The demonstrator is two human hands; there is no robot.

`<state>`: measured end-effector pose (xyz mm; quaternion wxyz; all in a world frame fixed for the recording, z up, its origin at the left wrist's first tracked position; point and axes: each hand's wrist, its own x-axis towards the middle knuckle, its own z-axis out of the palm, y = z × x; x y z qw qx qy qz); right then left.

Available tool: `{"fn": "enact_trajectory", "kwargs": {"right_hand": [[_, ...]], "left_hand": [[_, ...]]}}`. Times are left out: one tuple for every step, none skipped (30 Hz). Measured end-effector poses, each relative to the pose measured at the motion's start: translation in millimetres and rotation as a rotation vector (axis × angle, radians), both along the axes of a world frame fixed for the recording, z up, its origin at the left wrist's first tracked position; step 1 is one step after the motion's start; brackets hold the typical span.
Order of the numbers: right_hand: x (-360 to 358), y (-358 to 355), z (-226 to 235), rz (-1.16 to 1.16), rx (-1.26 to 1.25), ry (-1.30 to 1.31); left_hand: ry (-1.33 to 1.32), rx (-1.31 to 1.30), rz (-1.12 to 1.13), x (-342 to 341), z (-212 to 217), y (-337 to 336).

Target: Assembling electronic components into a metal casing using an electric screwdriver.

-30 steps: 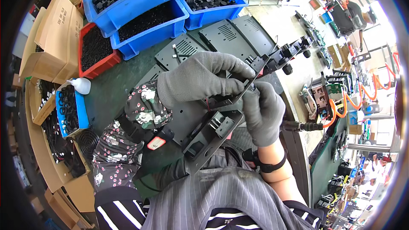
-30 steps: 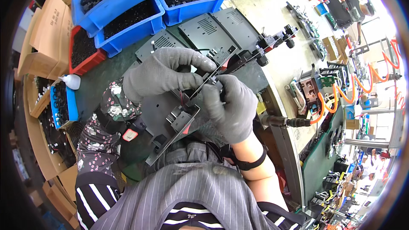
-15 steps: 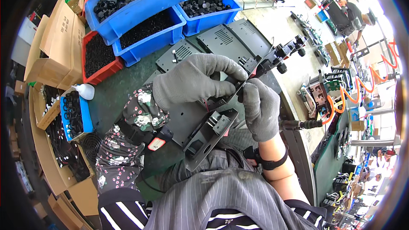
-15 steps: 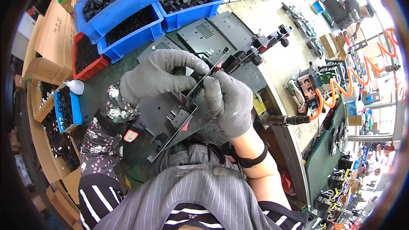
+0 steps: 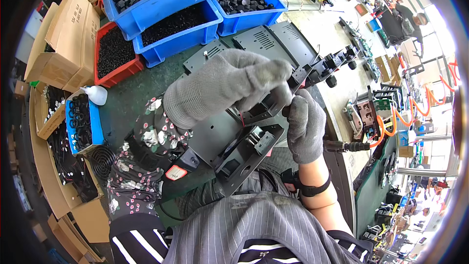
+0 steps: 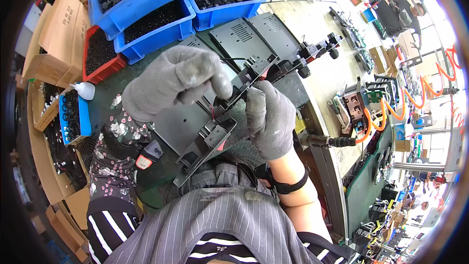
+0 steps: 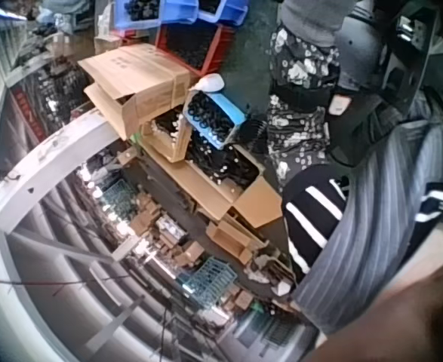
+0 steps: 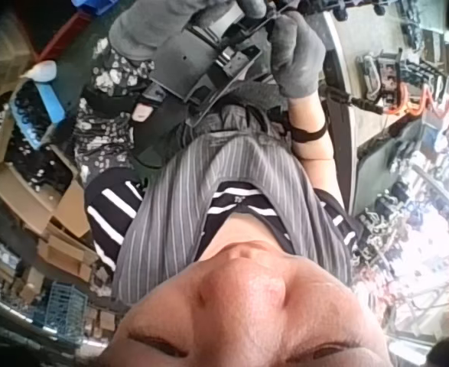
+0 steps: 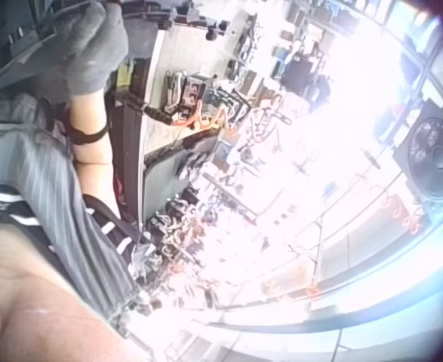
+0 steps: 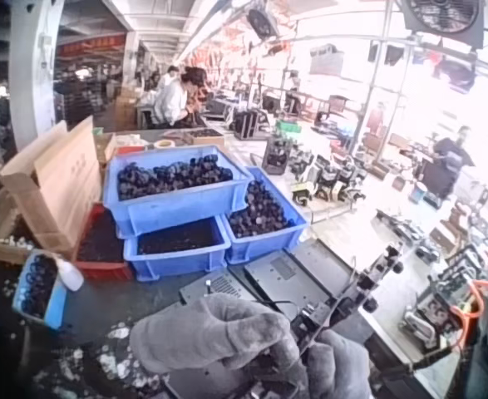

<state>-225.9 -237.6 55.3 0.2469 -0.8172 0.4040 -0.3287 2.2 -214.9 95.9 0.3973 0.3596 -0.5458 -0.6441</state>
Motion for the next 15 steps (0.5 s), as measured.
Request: {"fn": "enact_trajectory", "kwargs": {"right_hand": [[0.2,0.4,-1.5,-0.006,-0.006,-0.014],[0.8,0.5,-3.0,-0.009,-0.012,-0.027],[1.2,0.0,-4.0,-0.010,-0.018,-0.041],[1.5,-0.5,-4.5,-0.005,-0.009,-0.048],[1.7,-0.9,-4.3,-0.002,0.000,-0.055],[1.8,-1.0,-3.6,-0.003,0.010,-0.063],[1.9,-0.9,-2.5,0.001,-0.004,-0.032],[1.6,-0.2,-0.8,0.003,-0.009,-0.012],[1.0,0.8,1.2,0.002,-0.015,0.008],[0.7,2.1,3.0,-0.002,-0.021,0.028],[0.5,5.0,4.3,-0.040,-0.156,0.070],[0.2,7.8,5.7,-0.073,-0.140,0.027],[1.1,10.0,5.7,-0.095,-0.172,0.029],[1.0,10.0,6.5,-0.093,-0.227,0.043],[0.8,9.9,6.8,-0.098,-0.216,0.028]], "left_hand": [[-0.077,0.020,0.113,-0.3,-0.9,0.6],[0.071,-0.057,0.113,-5.4,-4.3,0.0],[0.161,-0.077,0.145,-13.4,-8.8,-0.5],[0.198,-0.048,0.203,-19.0,-13.1,-0.4],[-0.070,0.036,0.162,-20.6,-17.3,2.1],[0.033,-0.020,0.157,-20.2,-20.4,2.6],[0.094,-0.025,0.145,-16.6,-22.4,3.8],[0.124,-0.017,0.126,-15.0,-24.2,4.2],[0.227,-0.064,0.026,-4.2,-23.0,4.6],[0.134,0.012,0.080,-5.5,-24.1,3.2],[0.094,0.015,0.154,-3.2,-24.3,2.3],[0.108,-0.027,0.212,-5.2,-25.1,1.3],[0.094,-0.007,0.203,-9.4,-26.6,-0.4],[-0.006,0.009,0.230,-15.3,-28.4,-1.6],[-0.064,-0.011,0.225,-22.1,-31.0,-2.8]]}}
